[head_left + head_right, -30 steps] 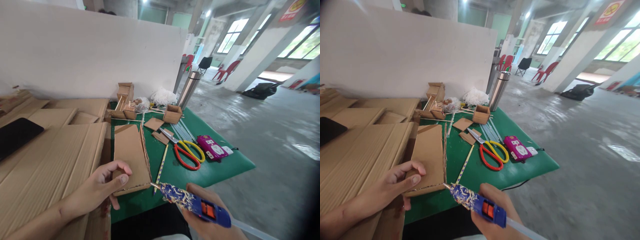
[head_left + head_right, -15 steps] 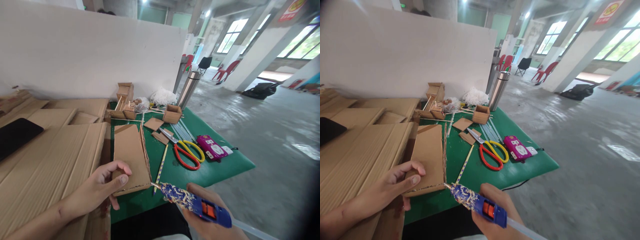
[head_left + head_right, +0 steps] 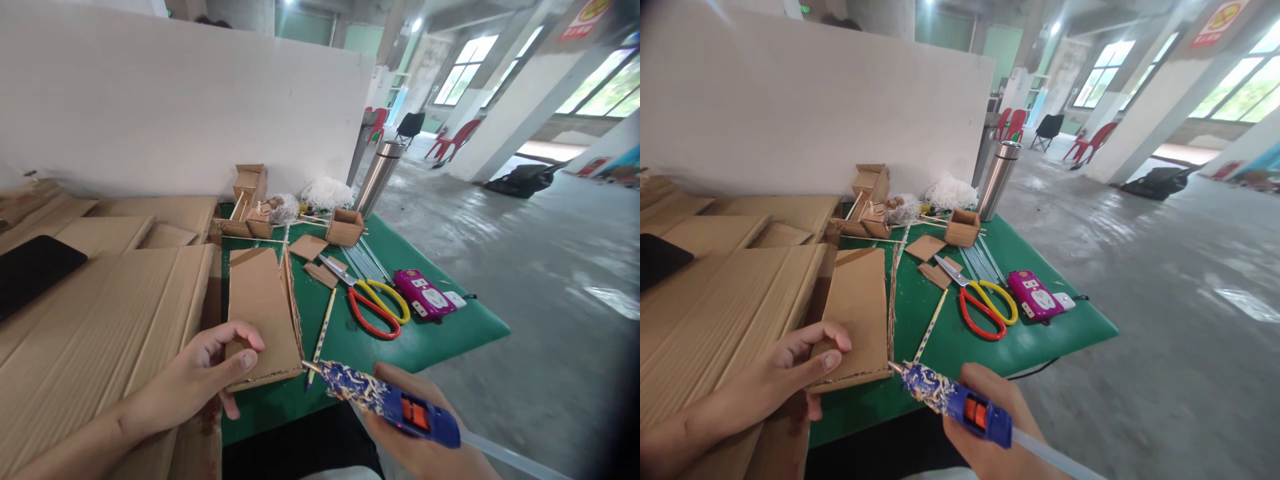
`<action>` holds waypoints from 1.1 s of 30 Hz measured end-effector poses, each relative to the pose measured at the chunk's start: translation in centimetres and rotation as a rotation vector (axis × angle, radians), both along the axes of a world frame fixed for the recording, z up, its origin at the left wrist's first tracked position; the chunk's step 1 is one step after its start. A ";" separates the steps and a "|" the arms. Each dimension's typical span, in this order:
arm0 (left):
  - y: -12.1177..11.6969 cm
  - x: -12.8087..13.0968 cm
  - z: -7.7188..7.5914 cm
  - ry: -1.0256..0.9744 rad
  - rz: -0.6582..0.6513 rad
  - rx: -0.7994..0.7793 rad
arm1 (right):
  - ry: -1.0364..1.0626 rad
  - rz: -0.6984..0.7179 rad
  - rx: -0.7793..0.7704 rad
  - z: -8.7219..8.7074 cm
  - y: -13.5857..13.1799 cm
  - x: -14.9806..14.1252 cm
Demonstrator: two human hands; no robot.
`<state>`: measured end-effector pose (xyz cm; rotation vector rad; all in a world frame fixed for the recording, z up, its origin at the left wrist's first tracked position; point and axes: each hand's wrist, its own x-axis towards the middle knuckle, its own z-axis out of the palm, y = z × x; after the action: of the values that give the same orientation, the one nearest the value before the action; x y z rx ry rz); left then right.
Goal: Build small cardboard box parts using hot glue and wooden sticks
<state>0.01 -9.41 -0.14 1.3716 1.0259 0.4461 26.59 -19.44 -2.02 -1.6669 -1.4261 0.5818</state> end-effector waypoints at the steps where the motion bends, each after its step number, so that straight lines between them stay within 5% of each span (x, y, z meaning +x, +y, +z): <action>1: 0.0 0.1 0.1 0.002 0.002 -0.001 | -0.006 0.014 -0.012 0.2 0.0 0.0; 7: 0.1 0.2 0.1 -0.005 -0.002 0.000 | 0.039 0.012 0.003 -0.1 -0.1 -0.2; 12: -0.1 0.2 0.1 -0.024 -0.007 0.007 | 0.076 -0.126 0.083 -1.0 -0.3 -0.1; 22: -0.2 0.0 0.0 -0.004 -0.002 -0.007 | 0.083 0.004 0.055 1.2 0.8 -0.9; 27: -0.2 0.0 0.0 -0.040 -0.010 0.010 | 0.115 -0.054 0.103 0.6 0.6 -0.9; 33: -0.2 0.2 0.1 -0.063 -0.018 0.018 | 0.300 -0.131 -0.048 -0.7 1.0 -2.2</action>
<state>0.17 -9.60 -0.05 1.3735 0.9589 0.4834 24.38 -18.44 -2.73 -1.6177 -1.0877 0.7603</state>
